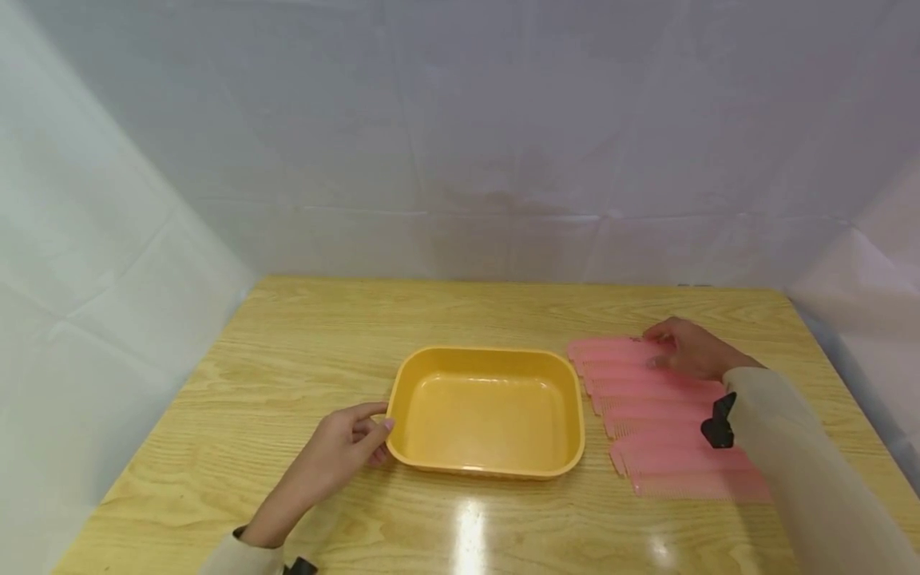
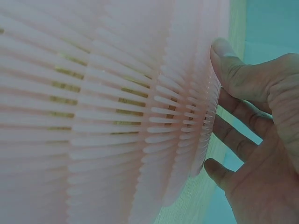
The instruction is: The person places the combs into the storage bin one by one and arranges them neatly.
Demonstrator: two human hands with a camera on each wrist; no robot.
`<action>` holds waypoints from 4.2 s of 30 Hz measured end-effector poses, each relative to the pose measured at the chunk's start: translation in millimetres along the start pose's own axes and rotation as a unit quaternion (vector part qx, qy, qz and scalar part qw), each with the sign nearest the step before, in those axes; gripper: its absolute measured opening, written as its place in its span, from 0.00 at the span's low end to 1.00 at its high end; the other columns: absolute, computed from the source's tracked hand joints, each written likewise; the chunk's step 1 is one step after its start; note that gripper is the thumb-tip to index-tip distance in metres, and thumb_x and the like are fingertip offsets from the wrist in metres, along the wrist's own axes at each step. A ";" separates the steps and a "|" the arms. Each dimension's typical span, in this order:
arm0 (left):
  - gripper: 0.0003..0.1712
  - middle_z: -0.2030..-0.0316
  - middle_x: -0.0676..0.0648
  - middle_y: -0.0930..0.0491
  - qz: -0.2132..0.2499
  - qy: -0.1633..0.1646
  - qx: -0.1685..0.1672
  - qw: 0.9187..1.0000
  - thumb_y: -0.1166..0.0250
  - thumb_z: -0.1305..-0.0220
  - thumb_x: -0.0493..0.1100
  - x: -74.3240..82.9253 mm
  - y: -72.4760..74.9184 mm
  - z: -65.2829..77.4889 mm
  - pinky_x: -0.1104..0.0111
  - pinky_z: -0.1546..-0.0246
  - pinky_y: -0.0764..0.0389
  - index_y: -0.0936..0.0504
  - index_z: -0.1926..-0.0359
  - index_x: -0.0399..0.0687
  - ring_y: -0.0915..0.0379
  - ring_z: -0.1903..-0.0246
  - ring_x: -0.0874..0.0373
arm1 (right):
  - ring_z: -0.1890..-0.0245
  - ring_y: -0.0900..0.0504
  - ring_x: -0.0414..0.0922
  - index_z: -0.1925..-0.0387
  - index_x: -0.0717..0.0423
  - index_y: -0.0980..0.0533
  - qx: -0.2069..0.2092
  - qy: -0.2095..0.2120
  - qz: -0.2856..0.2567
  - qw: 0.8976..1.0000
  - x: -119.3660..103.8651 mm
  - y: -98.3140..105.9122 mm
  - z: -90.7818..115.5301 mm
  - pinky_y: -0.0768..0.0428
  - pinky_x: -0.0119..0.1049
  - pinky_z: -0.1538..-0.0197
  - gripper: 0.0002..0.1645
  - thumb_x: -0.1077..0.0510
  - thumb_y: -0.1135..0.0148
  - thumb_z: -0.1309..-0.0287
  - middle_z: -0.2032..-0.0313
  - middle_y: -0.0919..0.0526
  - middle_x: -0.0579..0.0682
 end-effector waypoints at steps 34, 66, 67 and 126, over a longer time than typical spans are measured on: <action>0.24 0.70 0.51 0.16 -0.015 0.000 -0.008 1.000 0.42 0.24 0.39 -1.8 1.0 -4.0 0.66 0.71 0.13 0.29 0.35 0.25 0.16 0.70 0.52 | 0.48 0.26 0.69 0.42 0.80 0.29 -0.004 -0.025 0.016 1.000 -1.3 -0.7 1.5 0.22 0.64 0.49 0.25 0.68 0.37 0.36 0.46 0.26 0.75; 0.25 0.71 0.50 0.17 0.000 -0.009 -0.007 1.000 0.40 0.25 0.39 0.9 0.5 -2.9 0.66 0.70 0.13 0.29 0.35 0.24 0.17 0.71 0.54 | 0.54 0.18 0.61 0.46 0.78 0.24 -0.003 -0.030 0.026 0.999 -6.6 4.4 12.3 0.16 0.55 0.55 0.35 0.51 0.26 0.41 0.50 0.19 0.70; 0.25 0.71 0.50 0.17 0.002 -0.008 -0.007 1.000 0.40 0.25 0.39 1.3 0.5 -2.6 0.65 0.70 0.13 0.29 0.35 0.24 0.17 0.71 0.54 | 0.54 0.18 0.62 0.46 0.77 0.24 -0.001 -0.032 0.025 0.999 -6.7 4.4 12.6 0.16 0.55 0.55 0.35 0.50 0.25 0.41 0.50 0.19 0.70; 0.26 0.71 0.47 0.17 0.053 0.002 -0.017 0.998 0.41 0.25 0.36 1.3 -2.1 -8.0 0.64 0.71 0.13 0.31 0.34 0.23 0.18 0.73 0.54 | 0.59 0.16 0.52 0.49 0.64 0.19 0.116 0.073 0.038 0.990 -93.2 24.5 15.5 0.14 0.47 0.60 0.27 0.55 0.20 0.49 0.53 0.16 0.59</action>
Point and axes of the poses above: each hand's wrist, its own z-axis away from the middle knuckle, its own y-axis out of the back of the hand, x = y × z, the point moved 5 cm from there along -z, towards the middle knuckle
